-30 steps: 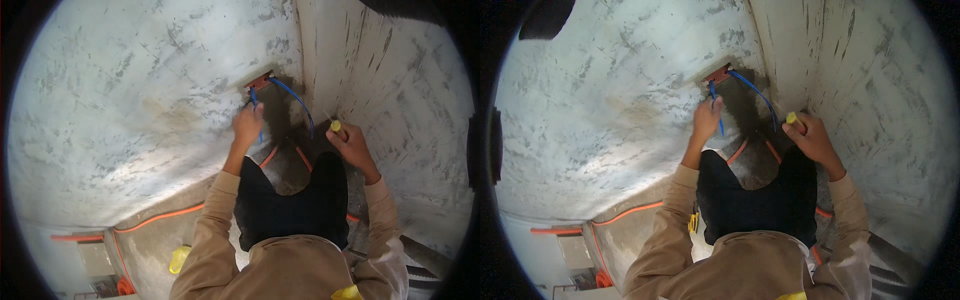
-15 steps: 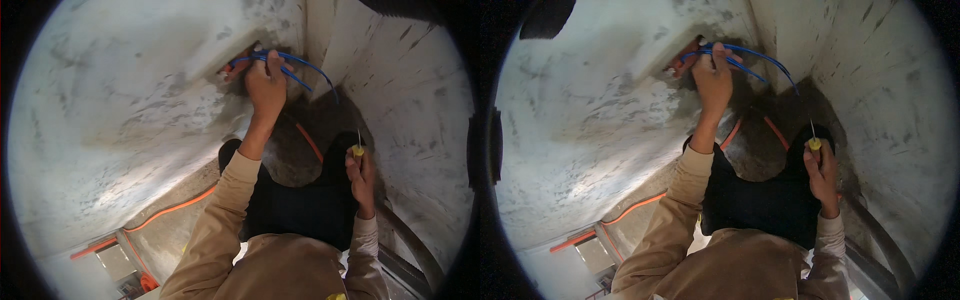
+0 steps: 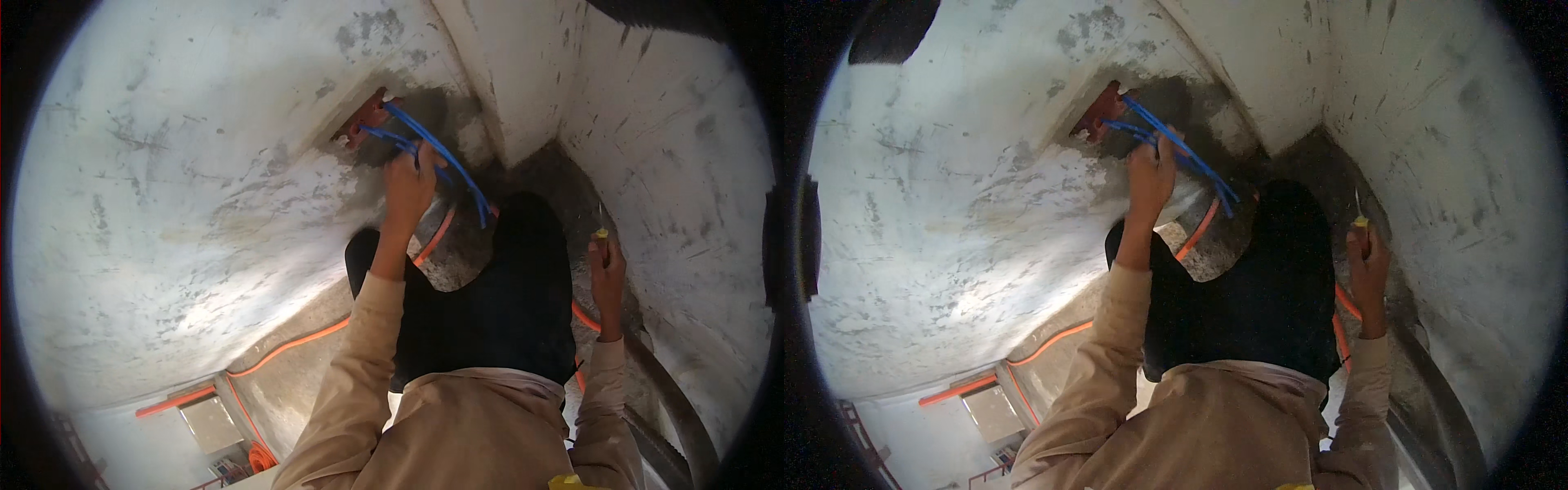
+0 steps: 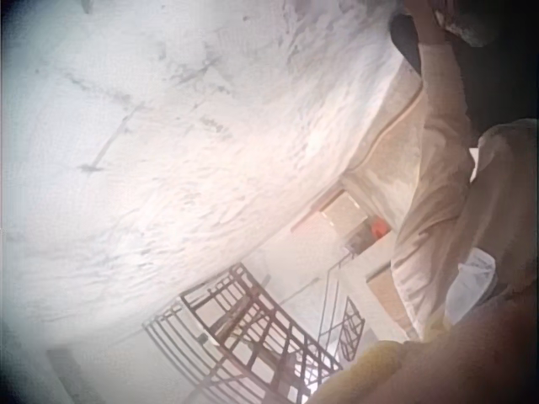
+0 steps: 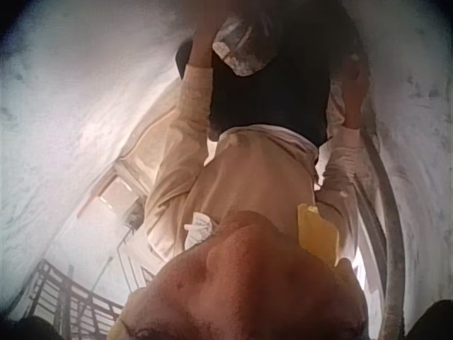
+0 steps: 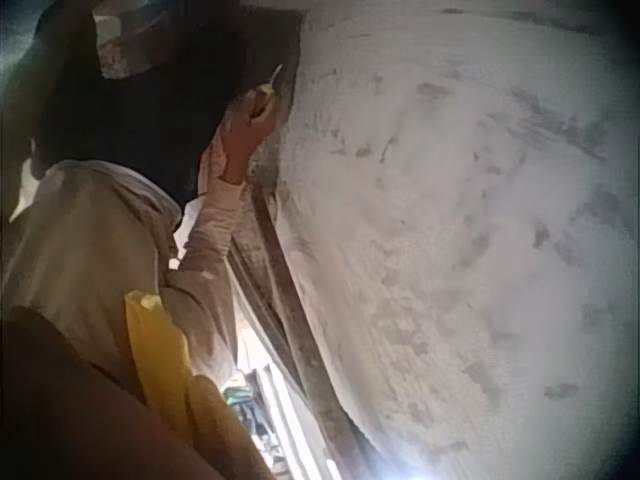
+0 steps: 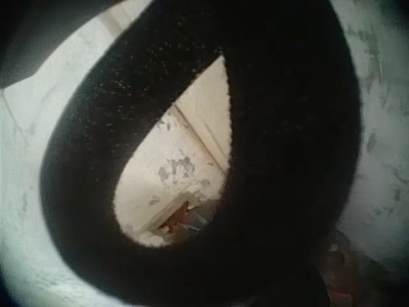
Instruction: Installing and securing electrical wires into a wall-mounted box using hand tools.
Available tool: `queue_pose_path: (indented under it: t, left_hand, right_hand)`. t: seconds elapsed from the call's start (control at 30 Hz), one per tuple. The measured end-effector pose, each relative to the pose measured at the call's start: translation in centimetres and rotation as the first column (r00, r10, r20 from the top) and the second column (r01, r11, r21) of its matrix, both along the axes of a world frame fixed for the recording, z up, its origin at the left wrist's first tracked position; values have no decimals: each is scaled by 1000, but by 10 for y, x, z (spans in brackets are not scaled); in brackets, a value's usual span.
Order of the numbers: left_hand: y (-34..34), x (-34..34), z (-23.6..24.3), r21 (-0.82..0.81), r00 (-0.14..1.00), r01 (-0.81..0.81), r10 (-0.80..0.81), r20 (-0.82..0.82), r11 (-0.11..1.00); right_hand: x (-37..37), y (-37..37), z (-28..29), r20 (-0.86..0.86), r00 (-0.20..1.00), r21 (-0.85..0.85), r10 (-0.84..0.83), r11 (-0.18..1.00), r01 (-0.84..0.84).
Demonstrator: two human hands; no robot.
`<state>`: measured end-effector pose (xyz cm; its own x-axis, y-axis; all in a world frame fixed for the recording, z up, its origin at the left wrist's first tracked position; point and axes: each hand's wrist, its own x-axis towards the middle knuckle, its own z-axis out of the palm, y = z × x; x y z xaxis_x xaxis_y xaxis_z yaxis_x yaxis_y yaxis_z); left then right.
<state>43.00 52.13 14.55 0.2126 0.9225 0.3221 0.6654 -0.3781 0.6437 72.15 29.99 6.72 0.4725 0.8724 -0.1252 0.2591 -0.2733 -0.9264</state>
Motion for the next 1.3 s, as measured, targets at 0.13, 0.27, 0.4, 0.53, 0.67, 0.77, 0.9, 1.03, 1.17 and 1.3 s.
queue_pose_path:
  t: [0.13, 0.27, 0.4, 0.53, 0.67, 0.77, 0.9, 1.03, 1.17, 1.3]
  left_hand:
    - [-53, -11, 36, 184, 944, -262, 291, -156, 947]
    - [-57, -20, 79, 168, 877, -363, 397, -270, 917]
    - [-39, -17, 101, 104, 785, -246, 261, -562, 964]
    - [-17, -27, 92, 190, 707, -189, 267, -655, 964]
    - [-7, -25, 89, 154, 694, -170, 229, -682, 973]
    - [-19, -23, 99, 122, 650, -201, 226, -726, 972]
    - [-80, 2, 112, 297, 927, -47, 153, -343, 954]
    - [-53, 9, 64, -299, 887, 238, -81, 455, 924]
    - [-19, 17, 36, -313, 560, 418, 29, 828, 853]
    - [-20, 25, 36, -273, 318, 540, 108, 942, 796]
  right_hand:
    - [20, -24, -38, 9, 999, -53, -39, 998, 39]
    - [20, -47, -84, 71, 997, -112, -25, 993, 33]
    - [23, -72, -154, 148, 987, -304, -62, 947, 105]
    - [23, -106, -211, 432, 902, -120, 2, 991, 55]
    - [29, -134, -240, 447, 891, -269, 75, 962, 54]
    - [26, -151, -247, 472, 880, -308, 53, 945, 108]
    - [41, -147, -247, 439, 896, -316, -66, 922, 222]
    - [42, -107, -198, 233, 967, -164, -101, 976, 141]
    - [0, -37, -78, 41, 987, -92, -155, 983, 159]
    - [-32, 15, -6, 214, 977, 214, -2, 976, -45]
